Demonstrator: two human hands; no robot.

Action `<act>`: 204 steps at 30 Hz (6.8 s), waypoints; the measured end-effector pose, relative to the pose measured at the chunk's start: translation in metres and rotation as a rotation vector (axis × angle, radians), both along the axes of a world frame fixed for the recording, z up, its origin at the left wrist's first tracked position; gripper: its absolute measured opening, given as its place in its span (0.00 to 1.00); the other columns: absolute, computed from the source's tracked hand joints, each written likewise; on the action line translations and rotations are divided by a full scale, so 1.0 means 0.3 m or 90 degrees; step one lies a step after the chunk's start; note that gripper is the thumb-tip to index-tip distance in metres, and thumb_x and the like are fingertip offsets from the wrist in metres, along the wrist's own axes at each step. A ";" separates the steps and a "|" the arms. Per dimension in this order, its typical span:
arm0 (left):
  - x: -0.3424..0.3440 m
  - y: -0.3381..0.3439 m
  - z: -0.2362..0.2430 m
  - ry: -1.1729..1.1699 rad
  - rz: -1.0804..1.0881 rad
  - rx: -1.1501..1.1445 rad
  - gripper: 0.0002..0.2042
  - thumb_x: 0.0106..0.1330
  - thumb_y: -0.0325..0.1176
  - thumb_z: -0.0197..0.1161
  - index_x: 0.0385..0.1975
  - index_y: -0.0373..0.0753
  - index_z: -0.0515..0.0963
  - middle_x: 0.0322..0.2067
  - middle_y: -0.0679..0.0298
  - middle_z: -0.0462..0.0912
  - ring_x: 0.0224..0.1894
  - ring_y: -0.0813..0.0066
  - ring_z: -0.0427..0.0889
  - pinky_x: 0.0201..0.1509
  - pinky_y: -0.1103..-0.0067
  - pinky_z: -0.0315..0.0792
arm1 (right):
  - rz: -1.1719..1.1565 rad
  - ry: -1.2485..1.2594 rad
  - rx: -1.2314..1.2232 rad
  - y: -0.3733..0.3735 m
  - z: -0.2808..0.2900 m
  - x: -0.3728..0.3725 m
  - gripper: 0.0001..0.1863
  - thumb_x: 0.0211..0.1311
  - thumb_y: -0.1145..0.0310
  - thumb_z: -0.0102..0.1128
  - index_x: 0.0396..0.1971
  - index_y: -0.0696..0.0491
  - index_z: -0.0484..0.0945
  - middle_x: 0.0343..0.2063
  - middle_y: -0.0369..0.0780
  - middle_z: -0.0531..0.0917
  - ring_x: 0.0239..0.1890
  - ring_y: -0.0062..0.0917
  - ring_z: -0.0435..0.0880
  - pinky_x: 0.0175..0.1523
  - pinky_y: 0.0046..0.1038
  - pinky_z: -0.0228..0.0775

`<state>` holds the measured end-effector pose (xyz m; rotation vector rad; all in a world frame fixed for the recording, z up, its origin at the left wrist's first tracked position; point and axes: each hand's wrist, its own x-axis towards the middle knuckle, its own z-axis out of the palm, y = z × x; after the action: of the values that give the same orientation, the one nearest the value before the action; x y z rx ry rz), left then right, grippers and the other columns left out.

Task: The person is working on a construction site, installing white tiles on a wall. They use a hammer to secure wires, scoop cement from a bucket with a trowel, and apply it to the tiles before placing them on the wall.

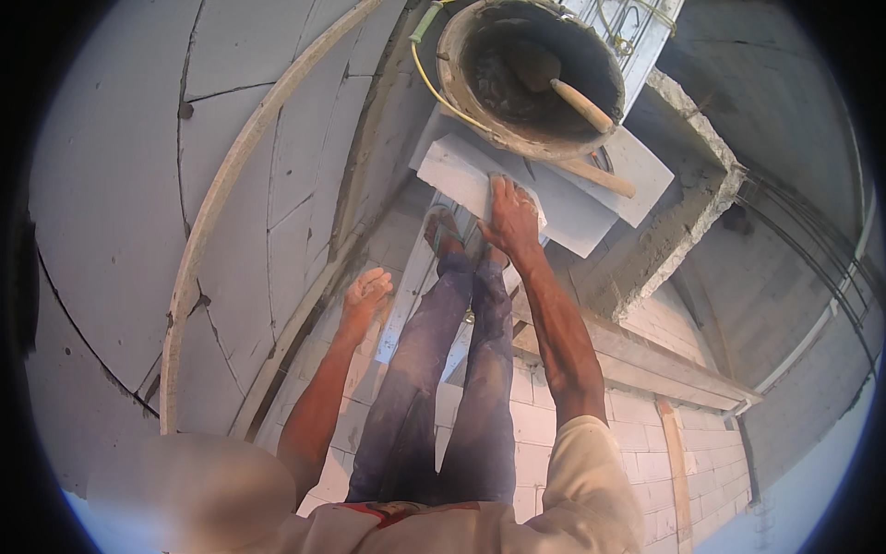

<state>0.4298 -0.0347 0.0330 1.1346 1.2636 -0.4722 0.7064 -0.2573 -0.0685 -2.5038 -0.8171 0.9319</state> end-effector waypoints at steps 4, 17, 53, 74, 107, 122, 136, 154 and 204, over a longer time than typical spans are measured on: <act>0.341 0.048 -0.086 -0.114 -0.024 0.086 0.32 0.79 0.46 0.63 0.73 0.29 0.66 0.68 0.47 0.76 0.70 0.57 0.77 0.73 0.61 0.71 | 0.028 -0.042 -0.016 -0.076 -0.096 0.047 0.53 0.49 0.59 0.83 0.72 0.55 0.61 0.67 0.53 0.74 0.64 0.52 0.79 0.67 0.50 0.73; 1.222 0.077 -0.200 -0.381 -0.079 0.032 0.30 0.76 0.30 0.64 0.73 0.25 0.64 0.58 0.48 0.80 0.58 0.60 0.86 0.60 0.60 0.86 | 0.034 -0.524 -0.078 0.051 0.027 0.661 0.18 0.61 0.68 0.65 0.50 0.55 0.82 0.37 0.40 0.83 0.49 0.32 0.79 0.48 0.40 0.66; 1.490 -0.199 0.000 -0.485 -0.621 0.313 0.23 0.71 0.26 0.66 0.65 0.31 0.77 0.55 0.60 0.80 0.51 0.68 0.85 0.53 0.72 0.89 | -0.107 -0.235 -0.138 -0.325 0.061 0.530 0.09 0.66 0.77 0.58 0.41 0.63 0.85 0.41 0.53 0.87 0.44 0.48 0.93 0.43 0.43 0.89; 1.490 -0.115 -0.016 -0.438 -0.446 0.177 0.27 0.73 0.28 0.68 0.69 0.27 0.72 0.53 0.51 0.85 0.50 0.65 0.90 0.54 0.67 0.91 | -0.269 0.398 0.171 -0.322 0.080 0.550 0.19 0.66 0.58 0.71 0.36 0.59 0.77 0.21 0.41 0.79 0.22 0.28 0.82 0.19 0.34 0.70; -0.263 -0.445 0.441 0.157 -0.480 0.166 0.46 0.67 0.49 0.74 0.76 0.25 0.59 0.66 0.36 0.71 0.68 0.38 0.73 0.72 0.55 0.70 | -0.468 0.561 0.309 -0.291 0.420 0.246 0.17 0.76 0.55 0.60 0.40 0.55 0.79 0.19 0.31 0.72 0.13 0.14 0.66 0.16 0.21 0.56; -0.231 -0.559 0.345 0.192 -0.516 0.328 0.35 0.70 0.47 0.70 0.69 0.31 0.67 0.57 0.42 0.75 0.59 0.37 0.76 0.62 0.50 0.73 | -0.714 0.321 0.308 -0.335 0.219 0.122 0.28 0.79 0.55 0.61 0.67 0.59 0.75 0.41 0.43 0.84 0.32 0.19 0.82 0.37 0.25 0.79; -0.175 -0.466 0.290 0.106 -0.652 0.356 0.27 0.77 0.43 0.61 0.65 0.28 0.71 0.58 0.39 0.75 0.62 0.37 0.75 0.68 0.53 0.69 | -0.769 0.830 -0.170 -0.670 0.202 -1.028 0.51 0.76 0.35 0.52 0.75 0.70 0.61 0.74 0.60 0.69 0.77 0.48 0.67 0.79 0.39 0.59; 0.074 -0.422 0.313 0.109 -1.040 0.300 0.27 0.78 0.40 0.61 0.69 0.27 0.68 0.61 0.38 0.73 0.64 0.39 0.74 0.70 0.57 0.68 | -1.473 0.658 -0.133 -0.507 -0.714 -1.661 0.72 0.50 0.48 0.87 0.81 0.57 0.40 0.69 0.58 0.68 0.64 0.51 0.77 0.50 0.50 0.84; 0.959 0.093 -0.387 -0.101 -0.465 0.284 0.19 0.70 0.45 0.72 0.46 0.33 0.88 0.34 0.59 0.89 0.38 0.73 0.86 0.46 0.73 0.79 | -0.182 0.090 -0.006 -0.566 0.223 0.078 0.32 0.58 0.68 0.69 0.65 0.42 0.76 0.49 0.46 0.80 0.54 0.46 0.83 0.60 0.45 0.78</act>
<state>0.7177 -0.0068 -0.0829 1.9863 0.7986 -0.6343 0.7299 -0.4271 -0.0015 -2.4435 -0.3986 0.9978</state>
